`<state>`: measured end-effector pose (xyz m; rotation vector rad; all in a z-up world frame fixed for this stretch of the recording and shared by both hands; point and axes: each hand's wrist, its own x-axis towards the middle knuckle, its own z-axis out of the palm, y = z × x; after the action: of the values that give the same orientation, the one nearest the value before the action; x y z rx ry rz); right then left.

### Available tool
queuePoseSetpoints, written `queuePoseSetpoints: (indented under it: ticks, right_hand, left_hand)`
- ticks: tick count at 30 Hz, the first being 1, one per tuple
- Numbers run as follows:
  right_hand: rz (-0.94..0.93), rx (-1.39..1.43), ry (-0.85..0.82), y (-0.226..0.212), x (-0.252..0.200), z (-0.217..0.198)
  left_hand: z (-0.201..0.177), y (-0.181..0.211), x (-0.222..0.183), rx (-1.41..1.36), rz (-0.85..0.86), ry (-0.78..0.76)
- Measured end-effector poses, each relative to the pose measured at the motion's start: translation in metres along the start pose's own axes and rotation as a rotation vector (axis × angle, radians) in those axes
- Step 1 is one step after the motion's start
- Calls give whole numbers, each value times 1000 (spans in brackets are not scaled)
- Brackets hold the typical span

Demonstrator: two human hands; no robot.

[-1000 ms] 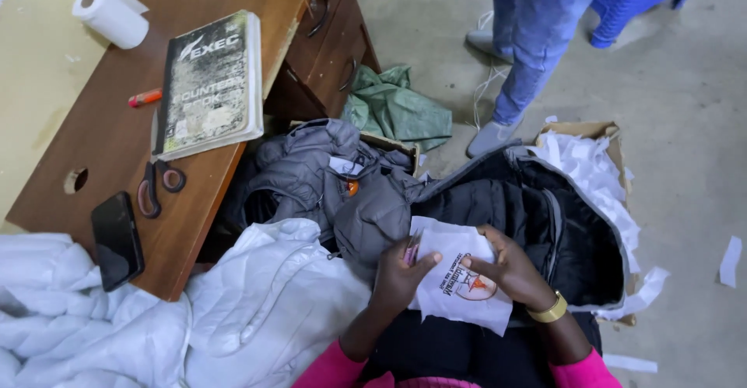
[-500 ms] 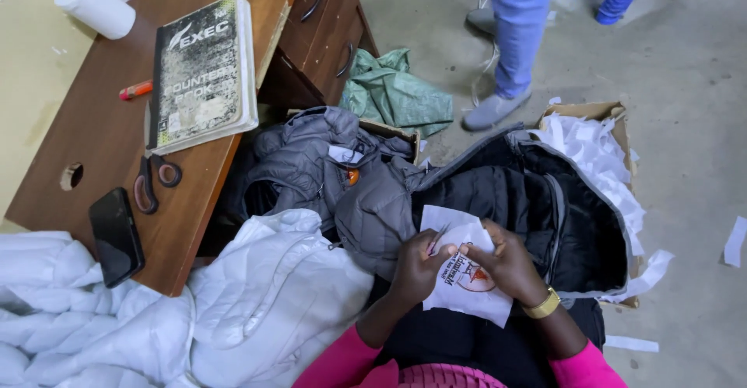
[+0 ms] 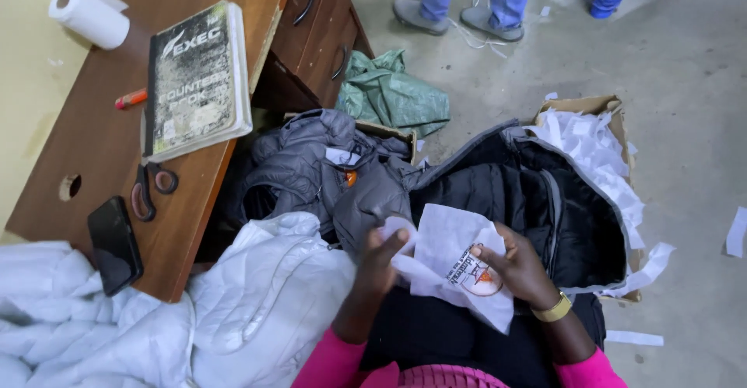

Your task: Trimming loose threads from a puffer jacket using scissors as part of a quality control or finishing process.

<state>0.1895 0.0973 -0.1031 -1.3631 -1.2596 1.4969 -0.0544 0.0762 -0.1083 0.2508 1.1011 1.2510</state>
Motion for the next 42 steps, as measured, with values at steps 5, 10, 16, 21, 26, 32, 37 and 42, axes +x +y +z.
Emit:
queuePoseSetpoints:
  ticks: [5,10,16,21,26,32,37,42]
  right_hand:
    - [-61,-21,-78,-9,-12,-5]
    - [-108,-6,-53,-2,-10,-5]
    - [-300,-15,-190,13,-11,-9]
    - [-352,17,-191,2,-9,-10]
    - [-347,-74,-144,-5,-8,-10]
    - [-290,-86,-88,22,-6,-9]
    - [-229,-175,-74,22,-9,-7]
    - [-143,-229,23,49,0,-9]
  left_hand:
    - [51,30,-18,1082,175,-9]
    - [17,-11,1,973,383,-250]
    - [13,6,6,1016,488,-213]
    - [35,10,-23,545,-1,-323]
    - [54,11,-34,1070,292,-278]
    - [23,-34,-6,1022,349,-324]
    - [17,-32,2,1052,299,-399]
    - [14,-35,-14,964,156,-795]
